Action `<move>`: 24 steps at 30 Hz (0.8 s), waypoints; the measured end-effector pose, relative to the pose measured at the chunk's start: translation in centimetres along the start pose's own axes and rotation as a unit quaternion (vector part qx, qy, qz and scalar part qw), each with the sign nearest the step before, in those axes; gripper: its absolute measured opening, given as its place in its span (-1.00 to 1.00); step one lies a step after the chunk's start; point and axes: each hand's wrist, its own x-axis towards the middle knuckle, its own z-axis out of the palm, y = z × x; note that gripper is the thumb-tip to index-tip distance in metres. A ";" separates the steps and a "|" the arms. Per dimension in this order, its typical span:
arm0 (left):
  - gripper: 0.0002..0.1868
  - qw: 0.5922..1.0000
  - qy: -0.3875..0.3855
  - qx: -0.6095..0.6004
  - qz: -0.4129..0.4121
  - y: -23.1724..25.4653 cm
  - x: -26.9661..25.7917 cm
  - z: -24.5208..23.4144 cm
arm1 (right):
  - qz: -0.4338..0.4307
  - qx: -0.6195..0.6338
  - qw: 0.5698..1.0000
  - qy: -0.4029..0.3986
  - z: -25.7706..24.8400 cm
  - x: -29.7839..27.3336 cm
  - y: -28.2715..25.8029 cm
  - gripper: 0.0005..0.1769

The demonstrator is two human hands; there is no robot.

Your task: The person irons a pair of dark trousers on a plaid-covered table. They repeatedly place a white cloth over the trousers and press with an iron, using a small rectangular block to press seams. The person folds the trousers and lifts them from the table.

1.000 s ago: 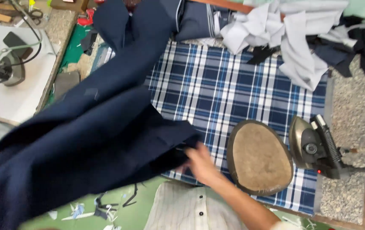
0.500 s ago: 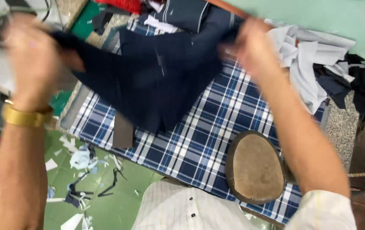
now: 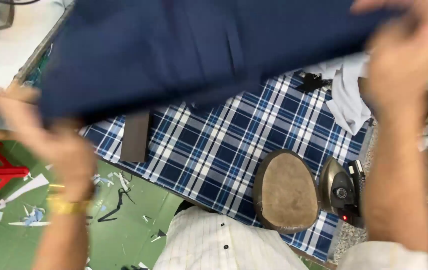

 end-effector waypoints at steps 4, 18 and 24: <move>-0.58 0.957 -0.205 -0.062 -0.197 -0.9 -14.0 4.9 | -0.008 -0.022 0.999 -0.025 4.9 -6.3 8.0 -0.37; -0.45 0.910 -0.397 0.108 0.054 -5.1 -29.1 5.5 | 0.259 -0.142 0.948 -0.123 11.5 -19.0 12.5 -0.54; -0.44 0.910 -0.390 0.119 0.073 -3.0 -26.5 3.6 | 0.145 -0.170 0.975 0.006 8.4 -22.6 4.9 -0.54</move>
